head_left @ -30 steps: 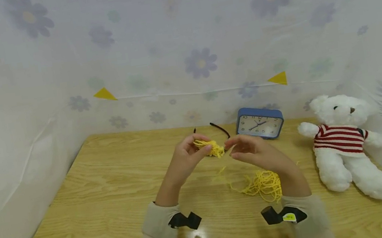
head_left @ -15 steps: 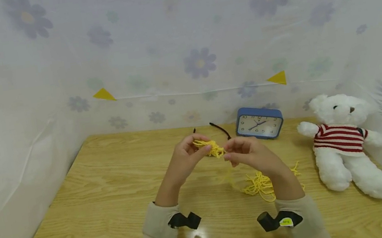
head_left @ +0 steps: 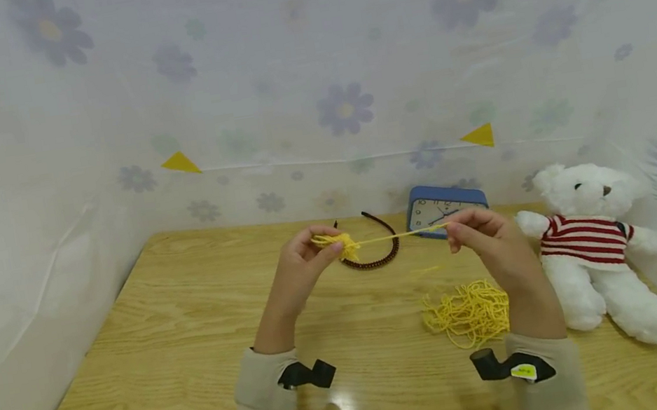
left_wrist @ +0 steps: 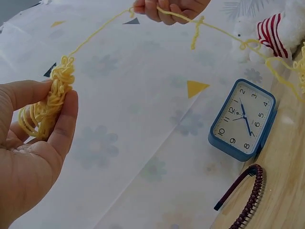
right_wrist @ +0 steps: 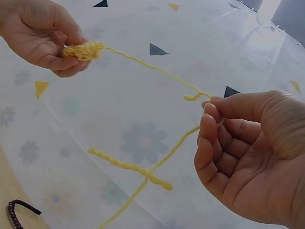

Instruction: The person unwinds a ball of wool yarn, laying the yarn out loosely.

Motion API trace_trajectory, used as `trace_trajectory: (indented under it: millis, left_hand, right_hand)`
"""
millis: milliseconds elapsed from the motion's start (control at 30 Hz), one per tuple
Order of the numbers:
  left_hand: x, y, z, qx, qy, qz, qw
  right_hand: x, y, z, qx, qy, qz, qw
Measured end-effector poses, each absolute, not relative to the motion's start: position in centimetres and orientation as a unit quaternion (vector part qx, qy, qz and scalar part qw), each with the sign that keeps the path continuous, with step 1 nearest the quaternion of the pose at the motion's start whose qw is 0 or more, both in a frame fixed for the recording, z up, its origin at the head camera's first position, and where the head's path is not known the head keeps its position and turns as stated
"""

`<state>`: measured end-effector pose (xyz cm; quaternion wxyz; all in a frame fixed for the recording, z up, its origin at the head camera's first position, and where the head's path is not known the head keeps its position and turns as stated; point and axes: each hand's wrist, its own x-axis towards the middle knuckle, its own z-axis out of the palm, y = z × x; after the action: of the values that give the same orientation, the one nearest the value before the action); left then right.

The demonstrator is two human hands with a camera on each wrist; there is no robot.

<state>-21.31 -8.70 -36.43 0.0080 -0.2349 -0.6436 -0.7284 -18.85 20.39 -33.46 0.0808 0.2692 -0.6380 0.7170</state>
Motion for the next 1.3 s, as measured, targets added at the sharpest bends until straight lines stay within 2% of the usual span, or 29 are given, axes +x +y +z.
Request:
trace_trajectory:
  millis: [333, 567, 900, 1100, 1300]
  left_hand:
    - [-21.6, -9.1, -36.5, -0.236, -0.633, -0.737, 0.021]
    - [-22.0, -9.5, -37.0, -0.234, -0.616, -0.751, 0.044]
    - [-22.1, -10.4, -36.8, -0.219, -0.608, -0.761, 0.057]
    - [-22.2, -10.7, -36.8, -0.225, -0.604, -0.762, 0.07]
    - [-22.2, -10.9, -36.6, -0.21, -0.607, -0.762, 0.08]
  right_hand:
    - [-18.0, 23.5, -32.6, 0.228, -0.522, 0.805, 0.166]
    - [-17.8, 24.7, -32.4, 0.238, -0.448, 0.841, 0.186]
    - [-17.6, 27.5, -31.9, 0.121, -0.277, 0.912, 0.276]
    - [-17.6, 28.3, -32.0, 0.066, -0.253, 0.908, 0.328]
    - [-17.4, 29.1, -31.9, 0.031, -0.23, 0.906, 0.355]
